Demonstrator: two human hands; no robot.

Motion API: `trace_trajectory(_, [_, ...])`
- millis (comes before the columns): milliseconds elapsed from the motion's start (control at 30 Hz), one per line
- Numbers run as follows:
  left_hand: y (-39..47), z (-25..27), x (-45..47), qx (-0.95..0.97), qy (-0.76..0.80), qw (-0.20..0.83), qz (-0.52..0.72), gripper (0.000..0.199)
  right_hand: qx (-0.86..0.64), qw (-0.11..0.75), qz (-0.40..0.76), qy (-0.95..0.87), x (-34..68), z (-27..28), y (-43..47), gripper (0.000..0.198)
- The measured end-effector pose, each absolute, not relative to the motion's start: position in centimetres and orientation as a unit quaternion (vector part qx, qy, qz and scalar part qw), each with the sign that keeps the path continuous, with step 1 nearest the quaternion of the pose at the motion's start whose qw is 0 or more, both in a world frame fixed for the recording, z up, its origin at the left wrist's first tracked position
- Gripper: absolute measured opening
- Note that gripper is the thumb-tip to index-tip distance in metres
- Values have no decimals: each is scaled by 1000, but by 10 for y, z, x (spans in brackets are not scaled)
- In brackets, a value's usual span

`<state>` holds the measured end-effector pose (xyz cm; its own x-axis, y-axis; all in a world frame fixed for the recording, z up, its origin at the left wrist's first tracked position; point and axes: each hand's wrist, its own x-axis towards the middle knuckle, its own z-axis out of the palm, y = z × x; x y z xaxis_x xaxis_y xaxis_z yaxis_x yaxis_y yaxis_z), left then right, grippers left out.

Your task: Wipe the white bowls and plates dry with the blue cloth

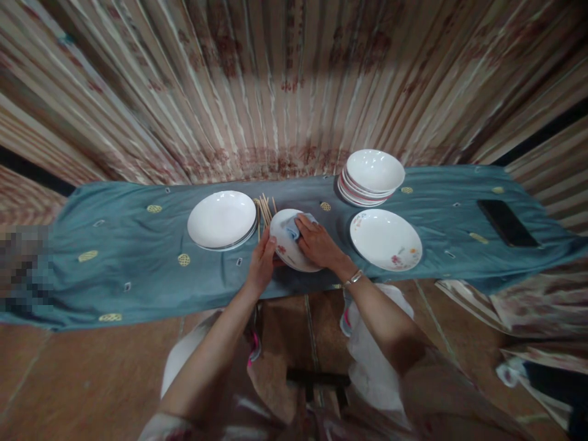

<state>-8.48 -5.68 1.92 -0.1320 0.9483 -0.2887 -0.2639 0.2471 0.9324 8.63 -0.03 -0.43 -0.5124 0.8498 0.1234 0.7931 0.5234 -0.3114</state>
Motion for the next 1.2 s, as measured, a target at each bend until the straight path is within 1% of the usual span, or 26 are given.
trace_trajectory(167, [-56,21,-84,312,547,579,518,61,-468,144,114,-865,97,-7,-4,54])
trace_trajectory(333, [-54,21,-85,302,551,580,518,56,-458,158,155,-861,109,-8,-11,52])
trace_trajectory(667, [-53,15,-102,333,564,550,518,62,-419,200,209,-861,110,-12,-22,48])
trace_trajectory(1067, [-55,20,-110,357,588,517,509,62,-368,275,249,-853,104,-7,-32,32])
trace_trajectory(1200, [-54,17,-109,368,579,509,520,58,-357,308,267,-840,93,-7,-39,28])
